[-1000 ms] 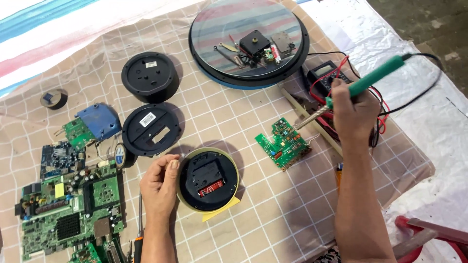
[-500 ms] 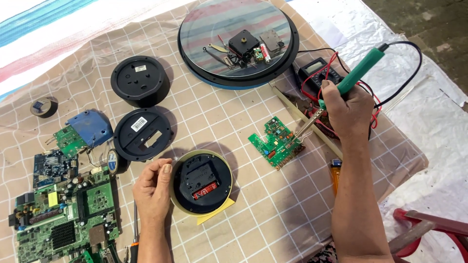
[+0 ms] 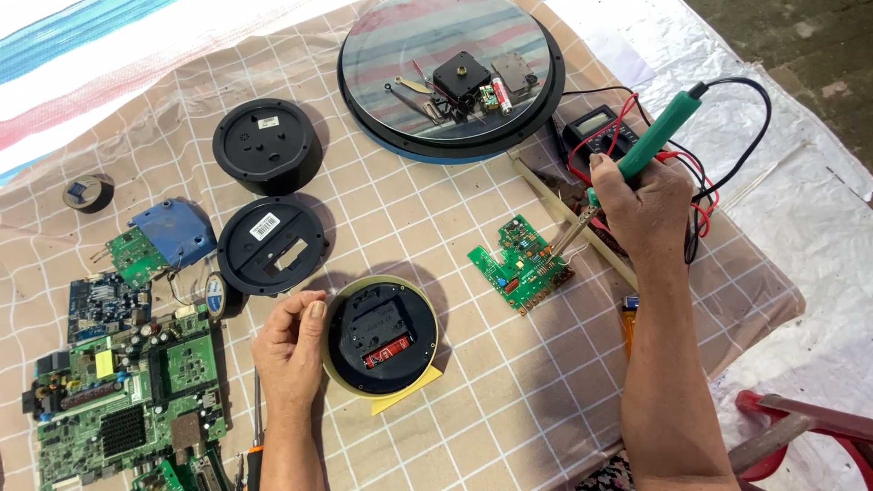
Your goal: A person is soldering electronic components on a circuit board and inspecting a clock mechanism on a repair bench.
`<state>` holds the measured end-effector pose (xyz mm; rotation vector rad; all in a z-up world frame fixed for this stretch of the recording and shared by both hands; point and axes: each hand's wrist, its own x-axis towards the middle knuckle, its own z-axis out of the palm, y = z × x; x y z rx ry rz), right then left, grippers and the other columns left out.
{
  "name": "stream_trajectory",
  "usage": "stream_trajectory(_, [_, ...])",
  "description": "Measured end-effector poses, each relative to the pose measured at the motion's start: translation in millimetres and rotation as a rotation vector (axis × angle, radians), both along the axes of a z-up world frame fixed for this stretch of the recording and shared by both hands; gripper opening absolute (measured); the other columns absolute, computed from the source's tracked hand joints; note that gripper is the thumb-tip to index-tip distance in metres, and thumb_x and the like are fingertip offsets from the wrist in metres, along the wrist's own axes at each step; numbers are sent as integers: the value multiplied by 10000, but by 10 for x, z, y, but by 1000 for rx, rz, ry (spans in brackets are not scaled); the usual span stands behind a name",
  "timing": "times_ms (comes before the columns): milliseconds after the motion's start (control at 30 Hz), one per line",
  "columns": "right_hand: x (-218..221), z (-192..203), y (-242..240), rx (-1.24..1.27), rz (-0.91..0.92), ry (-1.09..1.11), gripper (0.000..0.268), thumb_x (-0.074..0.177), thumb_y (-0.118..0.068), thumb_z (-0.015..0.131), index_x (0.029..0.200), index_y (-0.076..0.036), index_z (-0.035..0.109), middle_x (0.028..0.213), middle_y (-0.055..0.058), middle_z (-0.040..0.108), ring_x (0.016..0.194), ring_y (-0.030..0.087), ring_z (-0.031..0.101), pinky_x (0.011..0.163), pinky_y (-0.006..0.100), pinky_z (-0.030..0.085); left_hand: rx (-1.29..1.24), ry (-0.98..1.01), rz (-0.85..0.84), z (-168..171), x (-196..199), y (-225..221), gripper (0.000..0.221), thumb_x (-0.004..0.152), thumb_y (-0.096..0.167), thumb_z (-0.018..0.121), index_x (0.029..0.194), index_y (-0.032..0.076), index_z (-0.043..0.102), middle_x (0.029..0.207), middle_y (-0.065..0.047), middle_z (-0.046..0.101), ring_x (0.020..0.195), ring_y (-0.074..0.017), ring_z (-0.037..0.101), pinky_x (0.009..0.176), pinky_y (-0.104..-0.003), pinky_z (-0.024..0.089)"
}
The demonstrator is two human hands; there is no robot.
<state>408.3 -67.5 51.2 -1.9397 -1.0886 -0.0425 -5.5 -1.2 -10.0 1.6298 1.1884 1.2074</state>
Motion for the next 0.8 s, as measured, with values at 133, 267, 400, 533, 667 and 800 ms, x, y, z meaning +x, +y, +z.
stream_trajectory(133, [-43, 32, -5, 11, 2, -42, 582, 1047, -258, 739, 570, -71, 463, 482, 12, 367, 537, 182, 365, 596, 401, 331, 10, 21, 0, 3, -8, 0, 146, 1000, 170, 681, 1098, 78, 738, 1043, -28, 731, 964, -109, 658, 877, -237, 533])
stream_trajectory(267, [-71, 80, -17, -30, -46, 30, 576, 1051, -319, 715, 582, -95, 467, 504, -19, 358, 542, 154, 371, 587, 383, 328, -14, 6, -4, 2, -6, -1, 148, 1000, 169, 681, 1100, 78, 740, 1025, -19, 723, 933, -97, 641, 846, -226, 520])
stream_trajectory(400, [-100, 142, -37, -35, -59, 156, 564, 1061, -316, 701, 612, -116, 424, 553, -68, 319, 563, 97, 302, 554, 339, 283, -19, -11, -3, -25, -11, 2, 156, 997, 170, 688, 1109, 75, 742, 1004, -8, 712, 892, -81, 612, 818, -217, 509])
stream_trajectory(533, [-71, 66, -27, -47, -59, 111, 555, 1058, -331, 721, 611, -101, 486, 539, -45, 348, 537, 114, 347, 550, 356, 305, -20, -5, -5, 21, 3, -6, 150, 994, 168, 688, 1104, 82, 742, 1019, -18, 727, 923, -96, 641, 839, -225, 530])
stream_trajectory(667, [-71, 67, -22, -37, -21, 2, 589, 1047, -298, 727, 555, -82, 487, 486, 1, 395, 563, 168, 418, 610, 387, 362, -24, -4, 1, 16, 6, -4, 154, 994, 179, 689, 1101, 83, 745, 1016, -10, 724, 915, -87, 631, 830, -220, 520])
stream_trajectory(800, [-48, 21, -15, -22, -14, -37, 607, 1038, -285, 748, 550, -76, 453, 489, 6, 383, 600, 188, 420, 639, 398, 363, -26, -10, 0, -8, -4, -1, 147, 992, 160, 693, 1104, 79, 743, 1023, -13, 724, 919, -86, 633, 836, -215, 519])
